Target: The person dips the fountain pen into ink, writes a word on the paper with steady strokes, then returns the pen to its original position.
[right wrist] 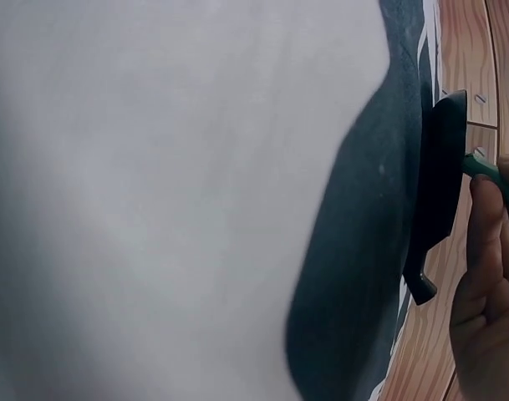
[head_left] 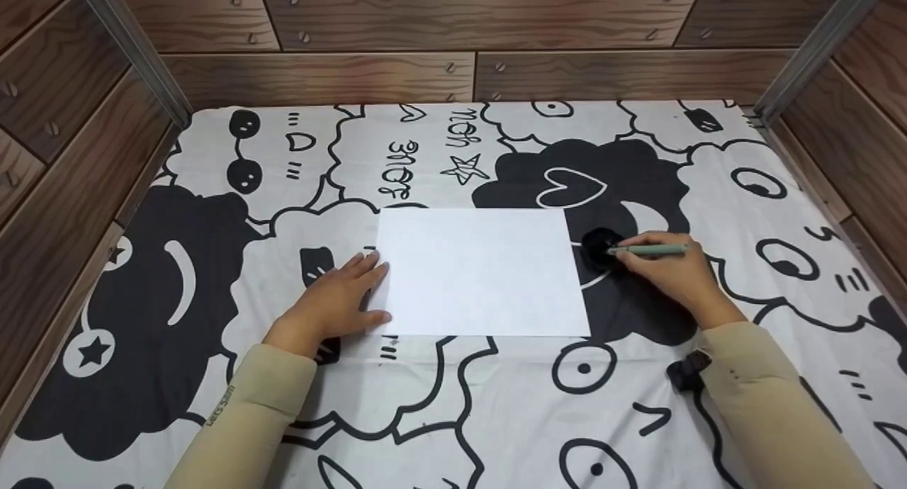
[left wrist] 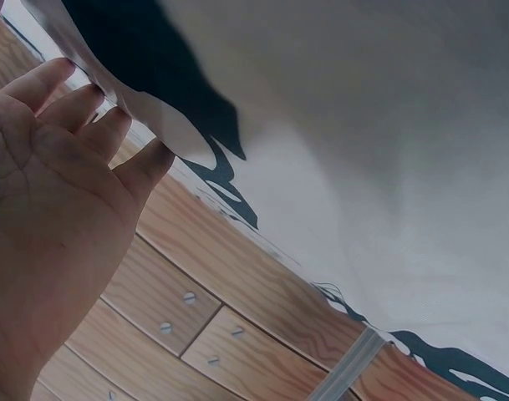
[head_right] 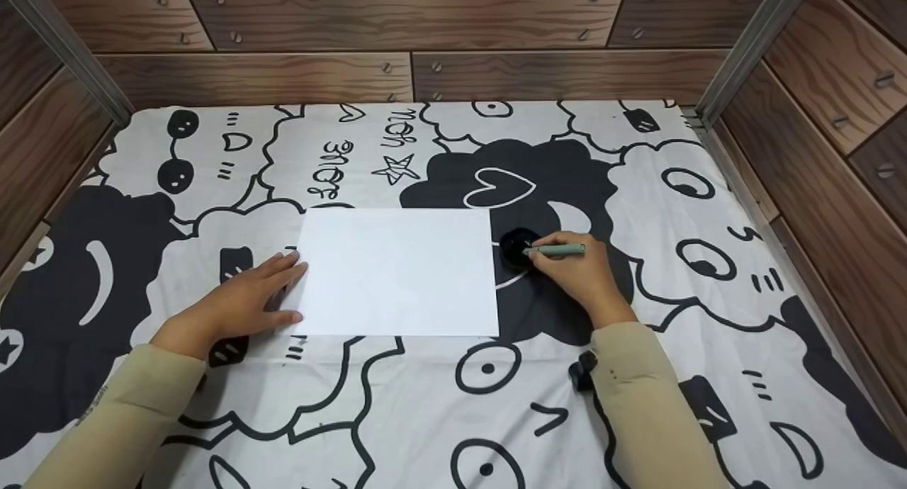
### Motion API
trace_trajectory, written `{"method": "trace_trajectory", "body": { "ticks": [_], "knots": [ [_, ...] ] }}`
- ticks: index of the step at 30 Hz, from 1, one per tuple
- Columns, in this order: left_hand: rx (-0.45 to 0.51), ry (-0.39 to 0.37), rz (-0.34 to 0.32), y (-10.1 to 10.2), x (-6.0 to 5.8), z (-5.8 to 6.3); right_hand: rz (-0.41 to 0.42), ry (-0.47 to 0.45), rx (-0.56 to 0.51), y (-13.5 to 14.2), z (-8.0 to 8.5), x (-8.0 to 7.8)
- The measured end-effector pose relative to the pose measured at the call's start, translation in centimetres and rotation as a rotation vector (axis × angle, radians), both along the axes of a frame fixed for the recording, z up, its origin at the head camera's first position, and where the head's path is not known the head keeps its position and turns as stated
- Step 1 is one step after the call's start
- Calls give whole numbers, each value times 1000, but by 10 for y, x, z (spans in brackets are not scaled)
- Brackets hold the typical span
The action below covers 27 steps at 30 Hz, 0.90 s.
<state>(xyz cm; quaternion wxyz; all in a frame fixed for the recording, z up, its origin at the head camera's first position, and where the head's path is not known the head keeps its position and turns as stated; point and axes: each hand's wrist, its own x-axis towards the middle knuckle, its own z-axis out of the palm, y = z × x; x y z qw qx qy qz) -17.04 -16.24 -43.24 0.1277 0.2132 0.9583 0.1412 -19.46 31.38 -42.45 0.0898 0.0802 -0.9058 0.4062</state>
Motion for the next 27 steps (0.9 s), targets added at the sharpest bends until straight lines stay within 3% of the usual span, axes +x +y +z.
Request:
{"method": "trace_trajectory", "body": {
  "ticks": [27],
  "knots": [
    [0,-1,-3,0,1,1,4,-6,-9,0,-3,0]
  ]
}}
